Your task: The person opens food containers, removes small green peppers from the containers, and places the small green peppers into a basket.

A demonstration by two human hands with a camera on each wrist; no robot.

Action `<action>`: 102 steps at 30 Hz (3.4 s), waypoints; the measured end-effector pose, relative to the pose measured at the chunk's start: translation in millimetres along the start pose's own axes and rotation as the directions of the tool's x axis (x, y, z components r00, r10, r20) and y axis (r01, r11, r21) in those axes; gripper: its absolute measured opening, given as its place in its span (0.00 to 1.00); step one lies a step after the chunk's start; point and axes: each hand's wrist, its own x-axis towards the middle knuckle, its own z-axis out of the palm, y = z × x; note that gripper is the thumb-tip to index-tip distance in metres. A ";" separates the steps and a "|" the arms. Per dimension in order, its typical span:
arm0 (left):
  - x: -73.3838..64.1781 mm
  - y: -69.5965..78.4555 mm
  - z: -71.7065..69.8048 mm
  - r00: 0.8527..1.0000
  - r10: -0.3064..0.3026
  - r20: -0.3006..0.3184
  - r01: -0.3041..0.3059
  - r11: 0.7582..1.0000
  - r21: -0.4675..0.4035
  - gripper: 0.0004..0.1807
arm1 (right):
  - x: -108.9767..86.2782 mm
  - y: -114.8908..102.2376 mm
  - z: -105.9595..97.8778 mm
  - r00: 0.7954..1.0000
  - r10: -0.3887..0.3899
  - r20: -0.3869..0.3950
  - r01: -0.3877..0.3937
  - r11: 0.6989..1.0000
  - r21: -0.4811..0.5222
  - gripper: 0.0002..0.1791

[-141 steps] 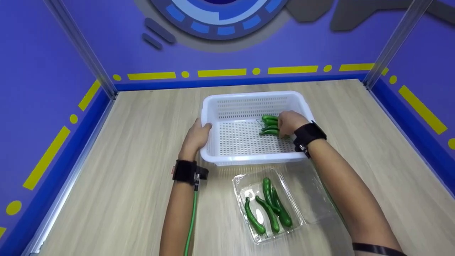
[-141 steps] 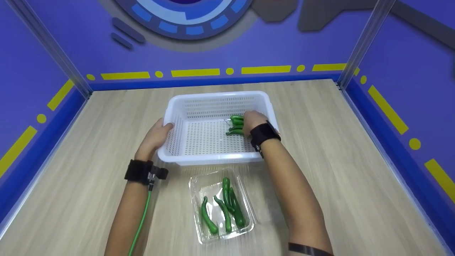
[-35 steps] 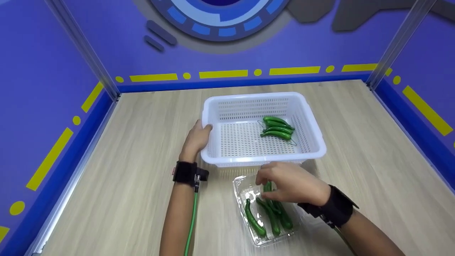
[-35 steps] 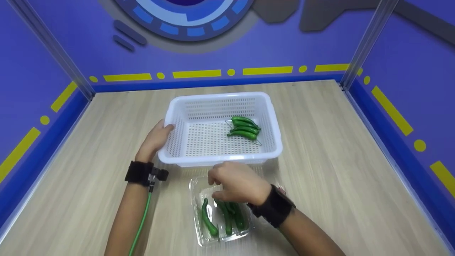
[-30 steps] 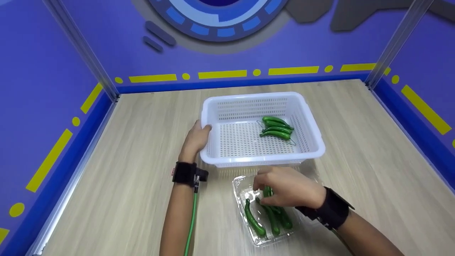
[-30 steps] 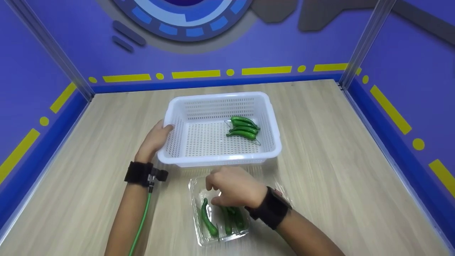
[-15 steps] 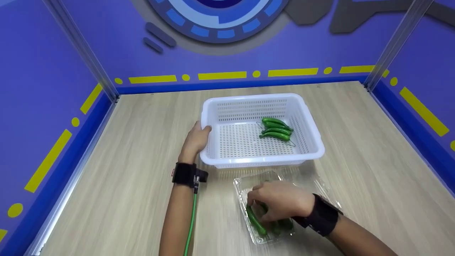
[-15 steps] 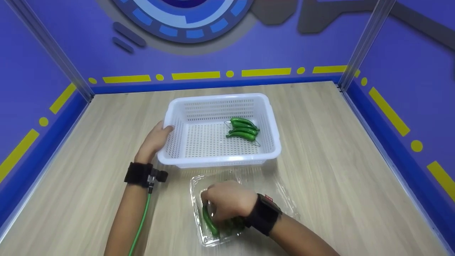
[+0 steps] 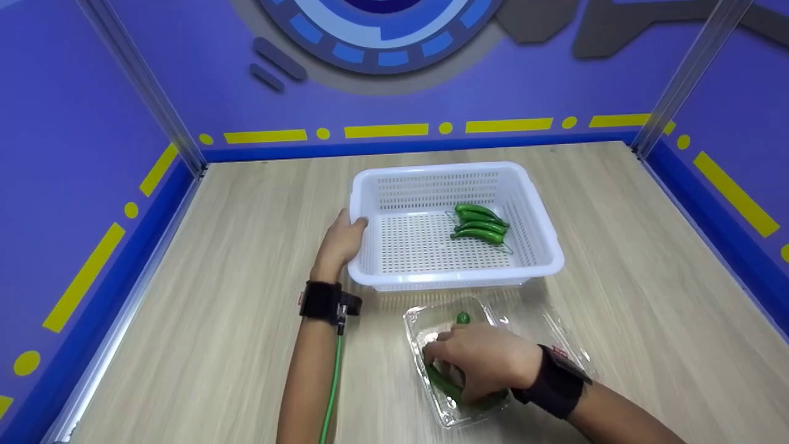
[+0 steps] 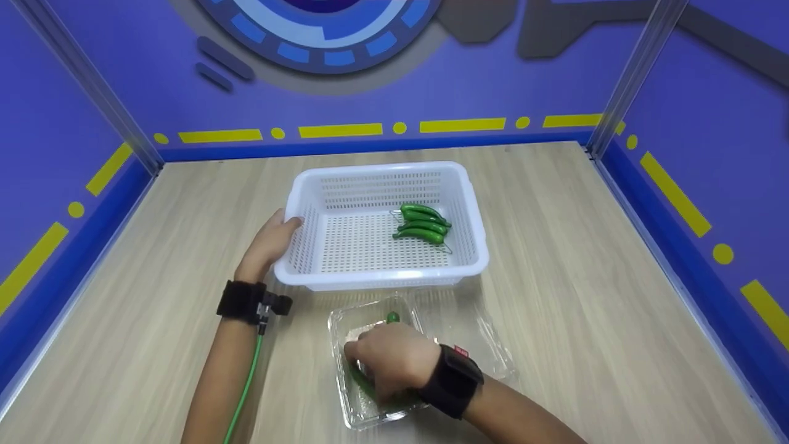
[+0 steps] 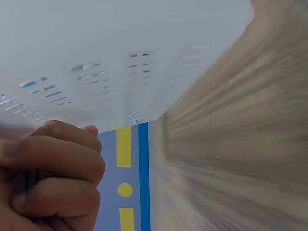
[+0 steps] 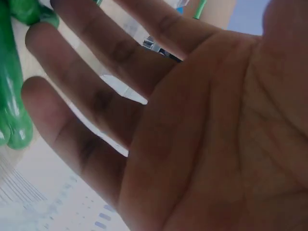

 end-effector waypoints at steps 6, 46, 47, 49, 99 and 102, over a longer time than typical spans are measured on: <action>-0.3 0.8 0.6 1.000 0.001 0.006 -0.001 1.000 0.010 0.32 | 2.2 -9.5 7.0 0.996 0.019 -0.089 -0.032 0.987 -0.154 0.33; -0.3 0.0 -2.0 1.000 0.005 0.010 -0.005 1.000 0.023 0.32 | 30.5 -22.5 19.7 0.968 0.134 -0.212 -0.204 0.914 -0.352 0.36; -0.3 0.2 -2.0 1.000 0.006 0.009 -0.006 1.000 0.023 0.32 | 30.4 -22.7 19.6 0.969 0.134 -0.209 -0.202 0.915 -0.349 0.35; 0.1 0.1 -2.0 1.000 0.007 0.007 -0.007 1.000 0.024 0.32 | 30.1 -22.8 19.4 0.970 0.125 -0.209 -0.192 0.921 -0.339 0.31; -0.5 -1.6 -2.1 1.000 0.008 -0.007 -0.008 0.999 0.037 0.31 | 11.6 -11.4 -19.2 0.883 0.167 -0.438 -0.208 0.977 -0.047 0.11; -0.7 -1.8 -2.3 1.000 0.005 -0.001 -0.005 1.000 0.026 0.31 | 7.5 -9.3 -23.2 0.879 0.164 -0.448 -0.207 0.977 -0.047 0.12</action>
